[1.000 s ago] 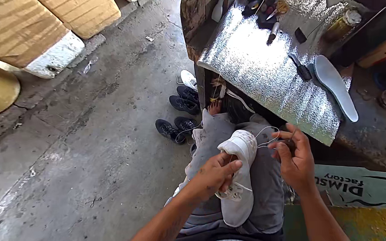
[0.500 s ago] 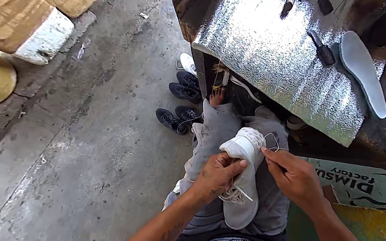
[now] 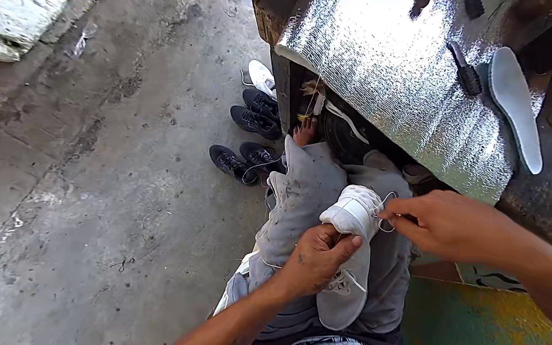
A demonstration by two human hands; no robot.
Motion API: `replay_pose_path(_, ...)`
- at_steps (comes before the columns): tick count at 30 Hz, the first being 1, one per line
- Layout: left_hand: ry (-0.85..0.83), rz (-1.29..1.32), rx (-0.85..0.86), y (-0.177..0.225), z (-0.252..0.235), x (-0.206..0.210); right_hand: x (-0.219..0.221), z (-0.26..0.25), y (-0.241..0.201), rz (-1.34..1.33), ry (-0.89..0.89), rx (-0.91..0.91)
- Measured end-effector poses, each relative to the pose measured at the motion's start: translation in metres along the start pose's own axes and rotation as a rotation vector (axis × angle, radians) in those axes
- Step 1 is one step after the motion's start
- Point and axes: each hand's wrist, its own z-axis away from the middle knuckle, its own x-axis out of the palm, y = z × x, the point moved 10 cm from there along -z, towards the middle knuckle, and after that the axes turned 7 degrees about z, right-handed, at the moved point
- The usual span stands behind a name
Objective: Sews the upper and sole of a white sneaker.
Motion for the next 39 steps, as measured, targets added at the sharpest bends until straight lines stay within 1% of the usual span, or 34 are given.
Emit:
replay_pose_path(1,0.003,-0.026,0.003,-0.002,0.0,0.0,0.002,-0.008,0.001,-0.003,-0.135,0.017)
replay_pose_path(2,0.008,-0.048,0.012,-0.002,-0.001,-0.001,0.004,-0.015,0.003,-0.022,-0.228,0.044)
replay_pose_path(3,0.015,-0.074,0.025,-0.002,-0.001,-0.002,0.008,-0.02,0.006,-0.046,-0.287,0.071)
replay_pose_path(5,0.024,-0.135,0.059,-0.002,-0.001,-0.004,0.018,-0.024,0.01,-0.12,-0.351,0.127)
replay_pose_path(7,0.024,-0.188,0.069,-0.003,-0.001,-0.004,0.024,-0.023,0.011,-0.147,-0.344,0.172)
replay_pose_path(10,0.023,-0.236,0.057,-0.006,-0.001,-0.003,0.033,-0.028,-0.001,-0.111,-0.332,0.224)
replay_pose_path(12,0.017,-0.238,0.061,-0.006,-0.002,-0.004,0.033,-0.034,-0.005,-0.086,-0.335,0.232)
replay_pose_path(14,-0.032,-0.202,0.043,-0.002,0.001,0.0,0.03,-0.032,-0.004,-0.14,-0.303,0.212)
replay_pose_path(16,-0.094,-0.182,0.016,0.008,0.017,0.001,0.025,-0.025,-0.004,-0.208,-0.25,0.155)
replay_pose_path(17,-0.076,-0.181,0.022,0.018,0.029,-0.005,0.019,-0.02,-0.004,-0.18,-0.211,0.117)
replay_pose_path(18,-0.011,-0.199,0.054,0.029,0.045,-0.022,0.011,-0.012,-0.005,-0.101,-0.145,0.077)
replay_pose_path(19,0.087,-0.264,0.108,0.042,0.063,-0.05,-0.001,-0.003,-0.006,0.005,-0.041,0.031)
replay_pose_path(20,0.213,-0.366,0.171,0.054,0.083,-0.089,-0.012,0.009,-0.008,0.123,0.096,-0.026)
replay_pose_path(21,0.353,-0.513,0.218,0.066,0.103,-0.133,-0.021,0.022,-0.011,0.207,0.235,-0.066)
replay_pose_path(22,0.49,-0.727,0.207,0.074,0.123,-0.175,-0.029,0.034,-0.014,0.243,0.364,-0.073)
replay_pose_path(23,0.592,-0.993,0.122,0.079,0.139,-0.208,-0.035,0.044,-0.019,0.255,0.471,-0.068)
replay_pose_path(24,0.626,-1.212,0.028,0.081,0.146,-0.226,-0.039,0.052,-0.024,0.263,0.55,-0.066)
replay_pose_path(25,0.611,-1.333,-0.02,0.084,0.143,-0.226,-0.041,0.055,-0.028,0.275,0.6,-0.072)
replay_pose_path(26,0.563,-1.396,-0.013,0.084,0.131,-0.209,-0.038,0.055,-0.032,0.291,0.614,-0.082)
replay_pose_path(27,0.494,-1.424,0.047,0.083,0.114,-0.178,-0.031,0.05,-0.035,0.313,0.595,-0.092)
replay_pose_path(30,0.296,-1.389,0.384,0.08,0.055,-0.068,-0.009,0.032,-0.042,0.368,0.512,-0.109)
replay_pose_path(31,0.25,-1.413,0.461,0.077,0.041,-0.044,-0.004,0.028,-0.044,0.377,0.513,-0.109)
replay_pose_path(33,0.164,-1.46,0.526,0.074,0.032,-0.023,0.001,0.025,-0.046,0.387,0.51,-0.086)
replay_pose_path(35,0.036,-1.401,0.595,0.086,0.046,-0.011,0.003,0.023,-0.042,0.349,0.508,-0.05)
replay_pose_path(36,-0.075,-1.278,0.6,0.09,0.057,-0.004,0.006,0.022,-0.039,0.315,0.501,-0.023)
replay_pose_path(37,-0.2,-1.072,0.573,0.091,0.067,0.004,0.01,0.022,-0.036,0.285,0.491,-0.004)
replay_pose_path(38,-0.316,-0.8,0.522,0.089,0.073,0.011,0.012,0.021,-0.035,0.272,0.49,-0.002)
replay_pose_path(39,-0.389,-0.517,0.441,0.083,0.073,0.016,0.013,0.02,-0.034,0.276,0.511,-0.014)
